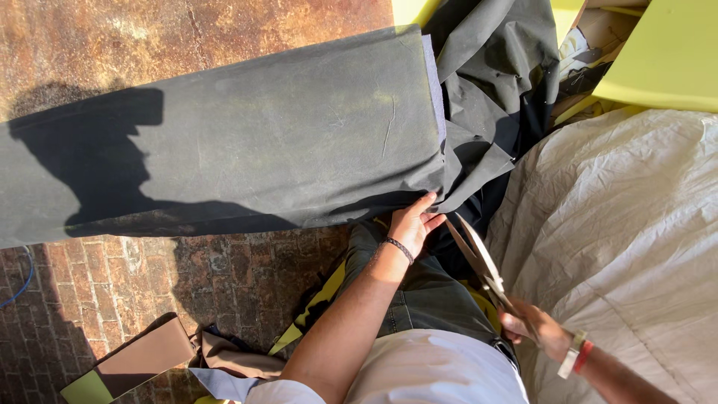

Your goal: The person spreads a long strip of dark fabric over a yellow foam board on a work table, smooths it flat by hand, and trims the excess fabric along the edges with shears. They then peel the fabric off the foam, set the layered pieces aside, and pick up a spray gun to apply adhesive to the exposed foam.

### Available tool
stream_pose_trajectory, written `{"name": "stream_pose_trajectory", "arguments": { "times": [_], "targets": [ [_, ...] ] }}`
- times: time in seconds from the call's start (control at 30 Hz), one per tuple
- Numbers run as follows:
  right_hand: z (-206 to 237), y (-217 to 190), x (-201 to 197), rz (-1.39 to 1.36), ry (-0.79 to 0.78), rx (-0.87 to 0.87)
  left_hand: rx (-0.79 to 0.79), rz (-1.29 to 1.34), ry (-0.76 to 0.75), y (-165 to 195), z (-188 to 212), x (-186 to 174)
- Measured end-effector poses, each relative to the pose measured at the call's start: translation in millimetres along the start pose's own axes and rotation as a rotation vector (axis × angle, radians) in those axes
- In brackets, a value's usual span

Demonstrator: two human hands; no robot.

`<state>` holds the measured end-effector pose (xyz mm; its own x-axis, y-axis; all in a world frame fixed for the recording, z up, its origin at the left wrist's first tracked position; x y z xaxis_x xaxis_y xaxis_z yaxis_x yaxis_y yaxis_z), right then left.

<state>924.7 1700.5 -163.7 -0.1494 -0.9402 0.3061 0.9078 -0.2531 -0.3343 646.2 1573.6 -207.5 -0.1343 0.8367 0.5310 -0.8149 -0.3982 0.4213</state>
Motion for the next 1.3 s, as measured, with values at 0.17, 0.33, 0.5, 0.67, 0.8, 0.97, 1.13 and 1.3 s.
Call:
{"name": "stream_pose_trajectory", "arguments": {
  "times": [0.17,0.33,0.5,0.67,0.8,0.97,1.13,1.3],
  "targets": [
    [-51,-80,40,-0.023,0.079,-0.272,-0.026,-0.06,-0.01,-10,-6,-3],
    [-54,-101,40,0.12,0.413,-0.127,-0.02,-0.145,-0.036,-1,-2,-2],
    [-52,-96,48,-0.05,0.319,-0.181,-0.038,-0.2,-0.047,2,0,-4],
    [-38,-139,-4,0.121,0.24,-0.131,-0.022,-0.249,-0.003,4,-1,-12],
    [-11,-207,-74,0.641,0.266,-0.028,-0.01,-0.25,-0.066,11,-2,-11],
    [0,-249,-97,0.781,0.317,0.052,0.001,-0.222,-0.049,12,2,-9],
    [20,-262,-89,0.778,0.33,-0.035,0.007,-0.214,-0.044,16,1,-11],
    [11,-280,-94,0.943,0.007,0.152,0.016,-0.19,-0.027,18,0,-14]
  ]
}}
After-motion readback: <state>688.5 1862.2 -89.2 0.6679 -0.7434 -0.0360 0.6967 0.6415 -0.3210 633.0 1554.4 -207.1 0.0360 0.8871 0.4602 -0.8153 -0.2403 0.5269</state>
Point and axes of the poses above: each hand's wrist, its own z-axis away from the middle knuckle, its own x-axis out of the palm, y = z × x, the point moved 9 cm from there along -z, towards the middle knuckle, and after that the axes turned 7 degrees about x, right-handed, at the moved point
